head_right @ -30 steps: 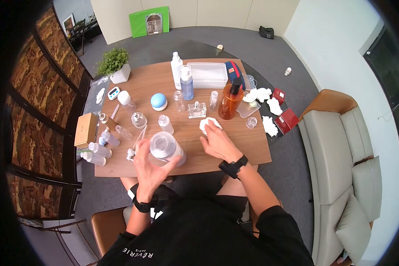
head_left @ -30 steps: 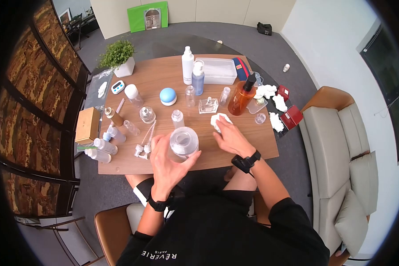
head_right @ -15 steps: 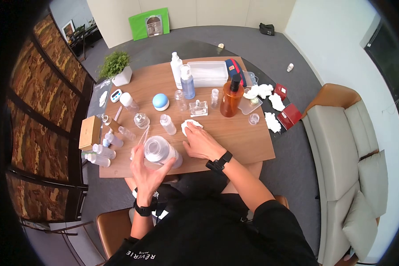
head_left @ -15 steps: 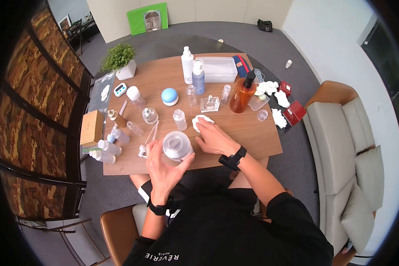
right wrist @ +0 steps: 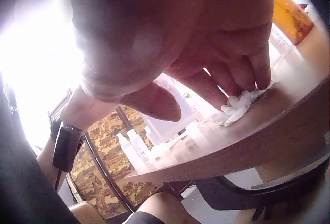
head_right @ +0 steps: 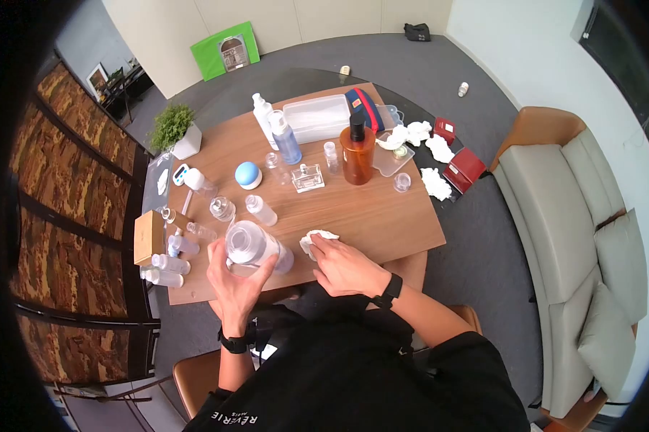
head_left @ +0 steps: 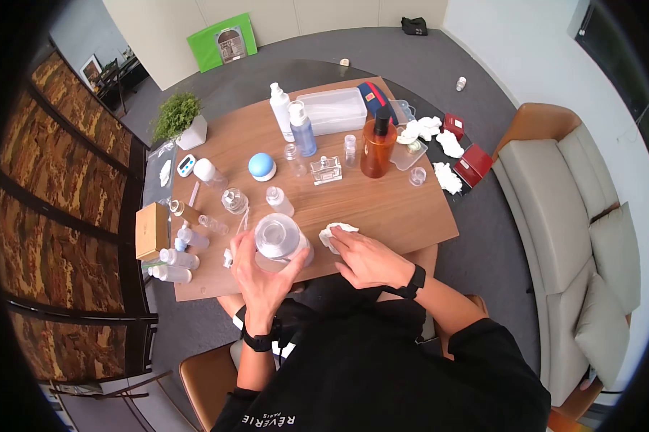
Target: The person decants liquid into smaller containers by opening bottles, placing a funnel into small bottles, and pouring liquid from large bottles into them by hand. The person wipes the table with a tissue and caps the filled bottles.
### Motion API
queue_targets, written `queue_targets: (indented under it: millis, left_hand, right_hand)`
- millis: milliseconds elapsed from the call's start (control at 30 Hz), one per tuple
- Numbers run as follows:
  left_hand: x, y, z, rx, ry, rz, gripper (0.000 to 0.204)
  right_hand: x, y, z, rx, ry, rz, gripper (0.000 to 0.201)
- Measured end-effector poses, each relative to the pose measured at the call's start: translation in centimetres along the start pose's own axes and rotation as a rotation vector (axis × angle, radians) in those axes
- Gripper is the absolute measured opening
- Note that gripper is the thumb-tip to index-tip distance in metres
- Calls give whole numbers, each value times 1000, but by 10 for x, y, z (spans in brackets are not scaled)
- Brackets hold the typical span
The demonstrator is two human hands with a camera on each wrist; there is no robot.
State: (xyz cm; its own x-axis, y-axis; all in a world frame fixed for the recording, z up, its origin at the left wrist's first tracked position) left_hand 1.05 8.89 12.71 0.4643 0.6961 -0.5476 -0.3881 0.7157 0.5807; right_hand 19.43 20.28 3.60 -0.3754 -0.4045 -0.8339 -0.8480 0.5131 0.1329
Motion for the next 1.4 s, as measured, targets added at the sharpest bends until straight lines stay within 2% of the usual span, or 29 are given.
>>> queue_targets:
  millis: [167, 233, 400, 467, 600, 700, 767, 800, 833, 867, 900, 933, 1000, 1033, 1067, 1100, 1133, 1167, 1233, 1267, 1300, 1367, 1400]
  left_hand:
    - [18, 14, 9, 59, 14, -37, 60]
    - [28, 21, 14, 70, -4, -46, 59]
    - [57, 39, 20, 84, -35, -72, 58]
    - [70, 47, 20, 97, -37, -118, 61]
    - [104, 60, 14, 196, -47, -96, 64]
    - [123, 68, 14, 176, -34, -136, 66]
    - [129, 70, 19, 111, -66, -158, 69]
    - [134, 69, 17, 129, -79, -147, 70]
    - [138, 70, 16, 145, -88, -132, 71]
    - [141, 70, 14, 139, -87, -114, 71]
    - [144, 70, 13, 142, -103, -110, 71]
    - [145, 71, 12, 144, -115, -104, 71]
    - [147, 70, 12, 126, -128, -73, 71]
    - [148, 71, 12, 122, -151, -66, 70]
    - [150, 68, 10, 133, -158, -50, 73]
    - [154, 65, 7, 57, -193, -75, 76]
    - [149, 64, 11, 55, -214, -78, 77]
    - [144, 64, 15, 54, -235, -82, 79]
    - [143, 62, 14, 76, -243, -92, 83]
    - [145, 59, 8, 105, -229, -83, 92]
    - [142, 57, 6, 114, -260, -71, 94]
    - [119, 50, 13, 216, -244, 68, 73]
    - [111, 43, 6, 208, -236, 67, 73]
  right_hand:
    - [-15, -20, 19, 11, -25, 39, 48]
    - [-29, -24, 33, 101, -34, 67, 46]
    - [-57, -28, 79, 189, -20, 162, 43]
    - [-64, -28, 90, 313, 16, 196, 37]
    - [-67, -26, 86, 333, 34, 217, 37]
    - [-64, -32, 85, 257, 91, 317, 37]
    - [-61, -40, 92, 207, 196, 476, 40]
    - [-65, -45, 85, 220, 206, 581, 36]
    - [-64, -49, 83, 209, 198, 575, 36]
    - [-63, -56, 85, 283, 244, 657, 32]
    - [-61, -62, 86, 353, 293, 733, 28]
    - [-57, -63, 86, 329, 292, 717, 28]
    - [-51, -67, 88, 357, 254, 855, 18]
    - [-46, -67, 88, 331, 261, 838, 18]
    - [-40, -68, 92, 399, 417, 843, 16]
    - [-33, -67, 97, 469, 574, 838, 13]
    - [-27, -62, 96, 424, 634, 899, 11]
    - [-23, -59, 94, 406, 645, 875, 11]
    - [-17, -54, 90, 547, 862, 901, 10]
    - [-13, -49, 86, 539, 915, 953, 9]
    - [-7, -47, 88, 536, 924, 933, 9]
    - [5, -48, 97, 559, 875, 926, 8]
    - [4, -45, 89, 559, 841, 959, 11]
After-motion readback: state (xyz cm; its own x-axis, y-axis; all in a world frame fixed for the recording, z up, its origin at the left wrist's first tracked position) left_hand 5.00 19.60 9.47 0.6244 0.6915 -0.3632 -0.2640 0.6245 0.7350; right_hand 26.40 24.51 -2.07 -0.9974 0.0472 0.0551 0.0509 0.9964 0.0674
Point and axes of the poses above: each hand's wrist, its own y-axis towards the middle knuckle, its own x-axis out of the palm, z = x × y, the point moved 3 cm from there along y, towards the middle knuckle, and after that the axes turned 9 degrees about x, right-handed, at the moved point
